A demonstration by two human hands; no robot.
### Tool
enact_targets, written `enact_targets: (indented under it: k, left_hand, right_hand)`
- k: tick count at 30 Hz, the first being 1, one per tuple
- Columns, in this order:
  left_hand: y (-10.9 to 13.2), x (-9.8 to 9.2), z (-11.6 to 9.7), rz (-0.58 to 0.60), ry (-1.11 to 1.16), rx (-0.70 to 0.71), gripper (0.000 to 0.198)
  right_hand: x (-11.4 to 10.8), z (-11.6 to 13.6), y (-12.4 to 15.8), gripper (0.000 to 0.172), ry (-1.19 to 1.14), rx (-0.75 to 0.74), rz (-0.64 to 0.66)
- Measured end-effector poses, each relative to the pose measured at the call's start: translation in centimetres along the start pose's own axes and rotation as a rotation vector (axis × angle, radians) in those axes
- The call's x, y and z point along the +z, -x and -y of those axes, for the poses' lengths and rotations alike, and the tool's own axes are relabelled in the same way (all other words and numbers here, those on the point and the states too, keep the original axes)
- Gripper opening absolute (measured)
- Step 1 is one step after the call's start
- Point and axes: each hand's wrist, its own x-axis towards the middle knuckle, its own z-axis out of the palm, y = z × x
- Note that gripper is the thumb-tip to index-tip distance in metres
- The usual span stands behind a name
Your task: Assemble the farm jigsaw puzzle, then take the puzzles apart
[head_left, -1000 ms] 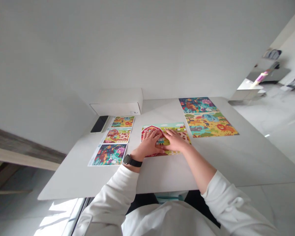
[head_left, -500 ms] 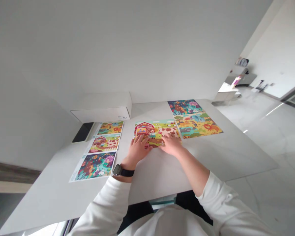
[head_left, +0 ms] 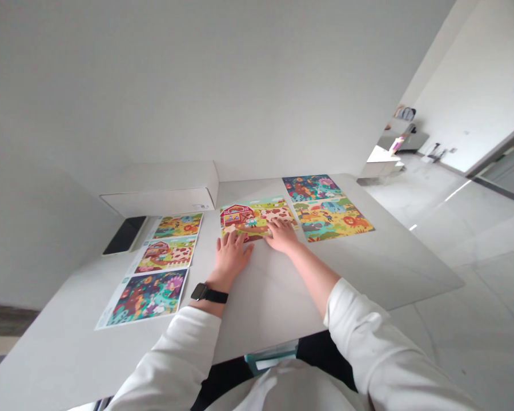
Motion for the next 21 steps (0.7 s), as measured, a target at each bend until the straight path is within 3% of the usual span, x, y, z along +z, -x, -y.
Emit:
enact_targets:
  k: [6,13,21]
  left_hand:
    - [-1.3,0.8,0.8,0.023,0.054,0.032,0.054]
    - [-3.2,0.3,1.6,-0.089,0.134,0.136,0.04]
    - [-3.2,-0.1,1.3,-0.092,0.286,0.227,0.027]
  right_hand:
    - [-0.7,-0.6,-1.5,0.057,0.009,0.065,-0.009]
    - [-0.4,-1.1,-2.3,0.056,-0.005,0.073,-0.049]
    - [-0.5,-1.9,-2.5,0.056,-0.019,0.082,-0.073]
